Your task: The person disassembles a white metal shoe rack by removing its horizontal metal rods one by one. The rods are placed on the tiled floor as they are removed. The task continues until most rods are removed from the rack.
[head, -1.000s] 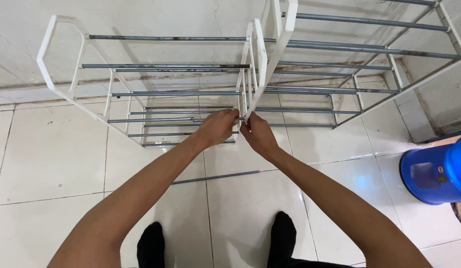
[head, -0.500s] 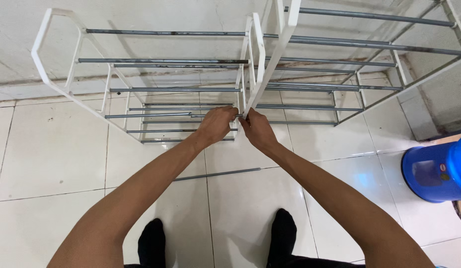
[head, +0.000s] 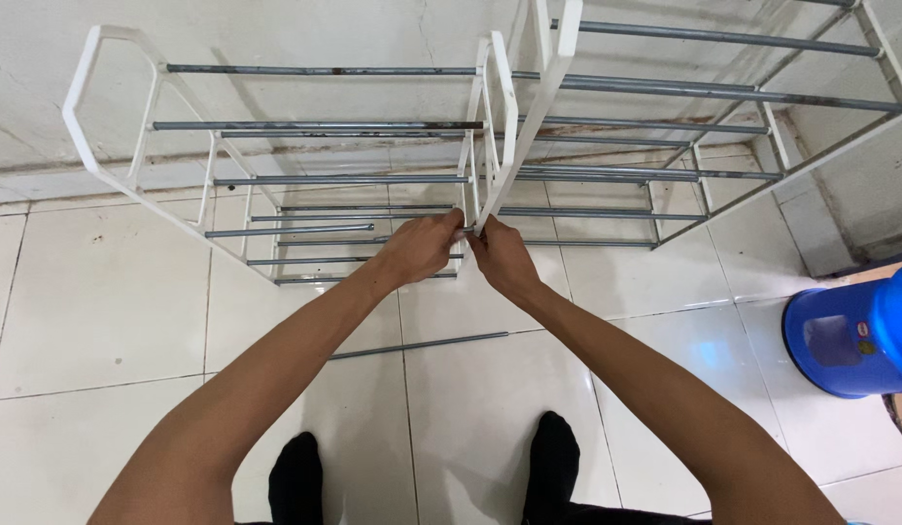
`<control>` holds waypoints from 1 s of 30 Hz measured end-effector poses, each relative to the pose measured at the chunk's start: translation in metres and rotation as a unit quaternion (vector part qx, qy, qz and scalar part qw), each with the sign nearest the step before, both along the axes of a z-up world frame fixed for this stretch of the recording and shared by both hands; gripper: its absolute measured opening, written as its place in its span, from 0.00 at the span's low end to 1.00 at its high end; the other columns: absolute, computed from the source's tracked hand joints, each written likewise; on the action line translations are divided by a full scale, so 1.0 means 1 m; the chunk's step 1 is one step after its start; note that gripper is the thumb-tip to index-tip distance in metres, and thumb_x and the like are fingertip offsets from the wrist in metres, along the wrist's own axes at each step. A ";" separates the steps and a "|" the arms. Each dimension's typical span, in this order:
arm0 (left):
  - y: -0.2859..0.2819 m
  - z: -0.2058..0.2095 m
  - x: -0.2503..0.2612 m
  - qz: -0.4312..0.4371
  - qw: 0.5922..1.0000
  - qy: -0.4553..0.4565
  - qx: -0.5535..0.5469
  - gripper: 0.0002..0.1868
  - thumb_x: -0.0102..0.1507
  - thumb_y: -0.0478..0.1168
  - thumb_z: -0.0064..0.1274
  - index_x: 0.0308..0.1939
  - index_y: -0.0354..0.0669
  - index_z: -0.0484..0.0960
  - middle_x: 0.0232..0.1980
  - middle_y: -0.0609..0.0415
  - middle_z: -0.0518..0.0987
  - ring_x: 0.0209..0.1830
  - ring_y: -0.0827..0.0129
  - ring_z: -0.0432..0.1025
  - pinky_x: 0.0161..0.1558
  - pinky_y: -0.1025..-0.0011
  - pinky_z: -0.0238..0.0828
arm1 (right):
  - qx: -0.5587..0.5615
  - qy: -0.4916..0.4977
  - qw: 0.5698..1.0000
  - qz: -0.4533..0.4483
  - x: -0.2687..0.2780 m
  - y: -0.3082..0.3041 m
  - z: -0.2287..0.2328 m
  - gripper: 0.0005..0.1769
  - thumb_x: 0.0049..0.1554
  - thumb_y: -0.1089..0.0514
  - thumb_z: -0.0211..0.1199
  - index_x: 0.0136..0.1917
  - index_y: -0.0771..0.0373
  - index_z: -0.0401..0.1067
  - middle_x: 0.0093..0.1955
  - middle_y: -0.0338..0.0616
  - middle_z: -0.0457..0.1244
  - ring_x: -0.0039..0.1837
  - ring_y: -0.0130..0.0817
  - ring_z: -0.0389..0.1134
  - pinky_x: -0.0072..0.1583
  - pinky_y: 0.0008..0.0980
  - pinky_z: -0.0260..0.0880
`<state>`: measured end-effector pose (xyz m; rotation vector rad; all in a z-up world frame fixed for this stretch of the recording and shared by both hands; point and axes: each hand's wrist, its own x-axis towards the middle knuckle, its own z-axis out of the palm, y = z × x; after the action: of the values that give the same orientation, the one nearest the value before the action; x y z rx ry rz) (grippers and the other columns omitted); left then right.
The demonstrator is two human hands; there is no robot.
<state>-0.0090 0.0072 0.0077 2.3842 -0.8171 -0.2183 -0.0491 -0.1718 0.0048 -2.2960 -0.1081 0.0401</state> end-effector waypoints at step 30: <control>0.014 0.003 0.004 -0.026 0.997 -0.053 -0.055 0.11 0.62 0.33 0.54 0.48 0.34 0.77 0.45 0.38 0.81 0.44 0.41 0.76 0.44 0.50 0.72 | 0.018 -0.039 0.999 -0.008 0.001 0.002 -0.010 0.10 0.63 0.60 0.59 0.52 0.72 0.69 0.39 0.54 0.69 0.39 0.43 0.72 0.43 0.42 0.70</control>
<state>-0.0052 0.0210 0.0106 2.2890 -0.9159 -0.0663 -0.0476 -0.1698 -0.0049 -2.2622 -0.1303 -0.0585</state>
